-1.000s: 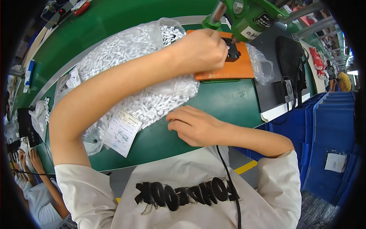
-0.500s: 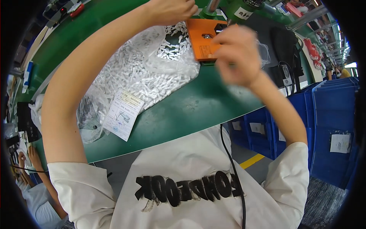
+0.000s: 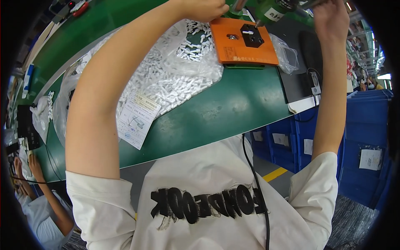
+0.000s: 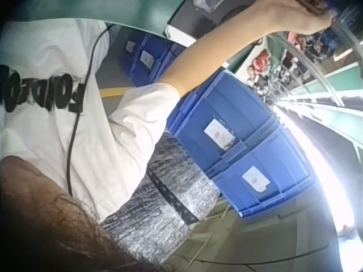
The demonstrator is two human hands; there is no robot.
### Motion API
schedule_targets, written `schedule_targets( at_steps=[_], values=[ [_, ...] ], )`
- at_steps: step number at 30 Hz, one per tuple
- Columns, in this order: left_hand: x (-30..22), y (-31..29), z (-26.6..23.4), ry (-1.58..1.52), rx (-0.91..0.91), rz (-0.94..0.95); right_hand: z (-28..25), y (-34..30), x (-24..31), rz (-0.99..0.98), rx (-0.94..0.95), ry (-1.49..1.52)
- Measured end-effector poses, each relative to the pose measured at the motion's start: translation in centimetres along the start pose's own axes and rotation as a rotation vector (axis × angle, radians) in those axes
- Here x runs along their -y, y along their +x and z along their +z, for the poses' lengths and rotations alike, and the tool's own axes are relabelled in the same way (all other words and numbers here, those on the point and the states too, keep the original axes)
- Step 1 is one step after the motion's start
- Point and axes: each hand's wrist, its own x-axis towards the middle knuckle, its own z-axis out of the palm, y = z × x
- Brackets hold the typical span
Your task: The person assembles small plastic components by hand, pressing small white parts into an orange base using a manual press machine.
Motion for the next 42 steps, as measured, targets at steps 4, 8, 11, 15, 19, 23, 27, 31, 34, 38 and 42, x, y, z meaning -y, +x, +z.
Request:
schedule_targets(
  at_steps=[4,8,11,15,19,23,27,31,34,38,42],
  values=[
    [0.3,0.3,-0.5,-0.099,0.121,-0.141,-1.3,-0.7,0.5,-0.085,0.04,0.029],
    [-0.3,1.3,0.1,-0.235,-0.072,-0.333,-5.1,-1.6,1.1,-0.107,0.127,0.108],
    [-1.3,-0.1,-0.2,-0.318,-0.036,-0.446,-4.9,-5.2,0.1,-0.134,0.113,-0.136],
    [-2.8,-0.3,0.0,-0.485,-0.094,-0.56,-6.7,-7.9,0.4,-0.24,0.201,-0.497],
    [-4.5,-0.9,0.6,-0.574,-0.114,-0.644,-7.6,-10.2,-0.6,-0.35,0.235,-0.71],
    [-5.9,-1.7,1.3,-0.64,-0.193,-0.697,-10.9,-11.5,-2.2,-0.492,0.317,-0.862],
    [-6.2,-2.2,1.4,-0.671,-0.173,-0.741,-12.2,-11.2,-1.9,-0.539,0.371,-0.976],
    [-6.7,-2.0,1.5,-0.675,-0.218,-0.727,-12.7,-11.4,-3.7,-0.705,0.517,-1.027],
    [-7.0,-2.2,1.4,-0.661,-0.221,-0.73,-13.3,-11.4,-4.3,-0.773,0.527,-0.975],
    [-7.0,-2.1,1.0,-0.687,-0.198,-0.728,-13.9,-11.6,-3.6,-0.733,0.59,-1.0],
    [-7.2,-1.9,0.9,-0.689,-0.167,-0.731,-13.1,-11.3,-2.8,-0.73,0.617,-1.028]
  ],
)
